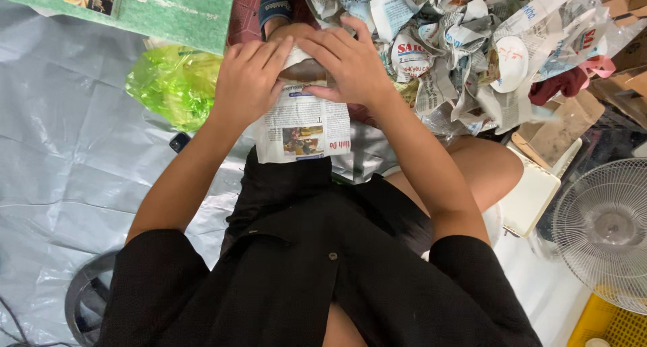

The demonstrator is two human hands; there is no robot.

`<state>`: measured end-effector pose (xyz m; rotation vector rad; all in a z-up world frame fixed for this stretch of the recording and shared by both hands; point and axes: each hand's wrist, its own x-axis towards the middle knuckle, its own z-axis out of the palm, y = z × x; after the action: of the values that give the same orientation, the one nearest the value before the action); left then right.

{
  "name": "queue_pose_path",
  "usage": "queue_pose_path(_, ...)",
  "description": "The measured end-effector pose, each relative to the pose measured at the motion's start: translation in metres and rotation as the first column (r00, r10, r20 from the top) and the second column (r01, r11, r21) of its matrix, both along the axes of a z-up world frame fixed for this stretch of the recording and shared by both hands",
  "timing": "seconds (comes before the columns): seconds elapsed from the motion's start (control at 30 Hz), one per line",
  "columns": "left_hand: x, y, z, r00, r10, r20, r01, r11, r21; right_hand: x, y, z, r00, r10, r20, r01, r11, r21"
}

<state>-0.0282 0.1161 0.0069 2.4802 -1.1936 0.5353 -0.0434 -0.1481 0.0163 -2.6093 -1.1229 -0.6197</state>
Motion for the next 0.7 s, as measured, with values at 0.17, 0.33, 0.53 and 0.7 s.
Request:
queue_pose_path(0.17,-0.003,0.006,-0.005,0.998,-0.025,0.052,0.026,1.0,-0.017,-0.009,0.0,-0.008,0.993,-0.002,0.118,-0.007,0.997,0.075)
queue_pose_path(0.33,-0.006,0.013,0.012,0.991,-0.111,-0.078,0.105,0.991,-0.077,-0.018,0.003,-0.012,0.987,-0.022,0.161,0.014,0.998,0.053)
queue_pose_path(0.53,0.025,0.01,0.033,0.882,-0.192,-0.429,0.191,0.98,-0.045,-0.019,0.008,-0.01,0.986,-0.001,0.17,-0.008,0.998,0.056)
queue_pose_path(0.7,0.036,0.008,0.031,0.747,-0.173,-0.641,0.169,0.983,-0.068,-0.023,0.009,-0.017,0.984,-0.018,0.179,0.01,0.999,0.044)
